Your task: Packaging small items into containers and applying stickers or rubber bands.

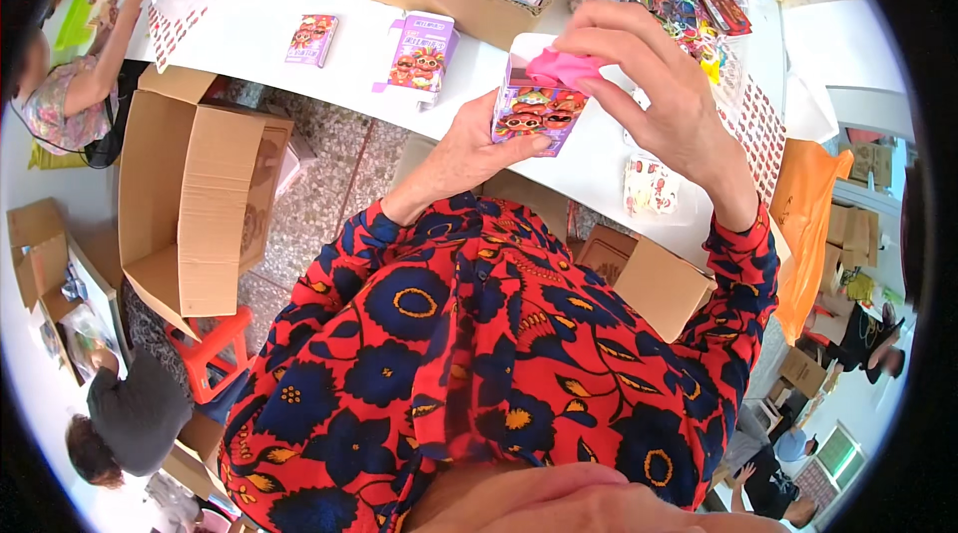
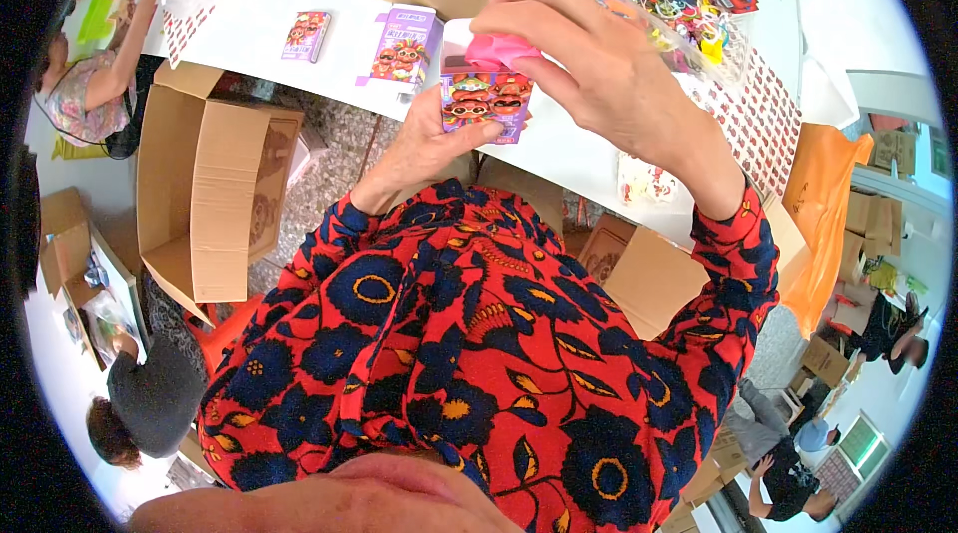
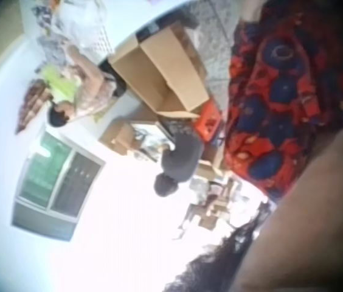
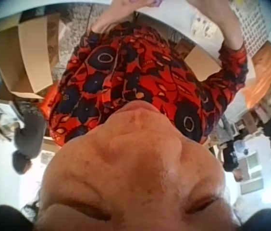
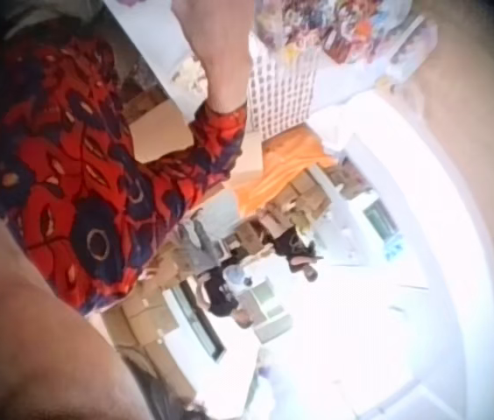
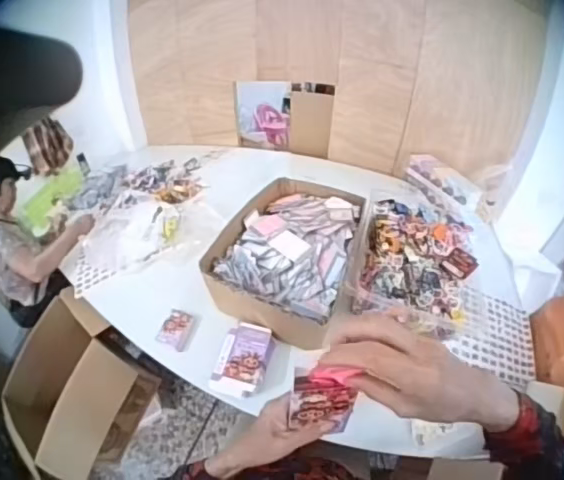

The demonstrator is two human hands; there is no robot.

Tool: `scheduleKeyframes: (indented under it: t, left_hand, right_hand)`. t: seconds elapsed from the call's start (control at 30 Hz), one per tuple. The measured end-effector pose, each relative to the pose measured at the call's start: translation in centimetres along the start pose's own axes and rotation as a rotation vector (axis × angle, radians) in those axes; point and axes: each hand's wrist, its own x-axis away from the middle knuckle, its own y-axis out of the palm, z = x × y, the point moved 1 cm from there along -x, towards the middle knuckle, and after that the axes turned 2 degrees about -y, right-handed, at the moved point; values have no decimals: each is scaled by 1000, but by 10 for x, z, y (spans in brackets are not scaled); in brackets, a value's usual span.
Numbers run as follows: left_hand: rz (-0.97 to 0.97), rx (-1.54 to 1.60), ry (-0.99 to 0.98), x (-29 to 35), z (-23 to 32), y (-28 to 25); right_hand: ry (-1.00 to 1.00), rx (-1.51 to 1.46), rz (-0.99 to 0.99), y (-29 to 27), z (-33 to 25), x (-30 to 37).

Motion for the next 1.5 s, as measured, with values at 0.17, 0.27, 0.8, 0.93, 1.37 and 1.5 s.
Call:
scheduleKeyframes:
  t: [0.17,0.27,0.8,0.93,1.37,1.5]
  left_hand:
    - [14,-70,54,0,10,2]
    - [43,-160,71,0,12,2]
    - [44,-485,84,2,15,4]
    - [-68,-679,126,10,13,3]
    - [-2,-390,-38,-3,9,13]
    - [-86,-527,-10,-5,10,14]
  right_hand:
    - [26,-31,-164,-1,9,13]
    - [48,137,-235,2,-2,14]
    - [270,-121,-281,12,-15,35]
    - [209,-220,-563,16,-11,39]
    - [337,-165,53,3,-23,69]
    - [404,-229,-137,9,-13,75]
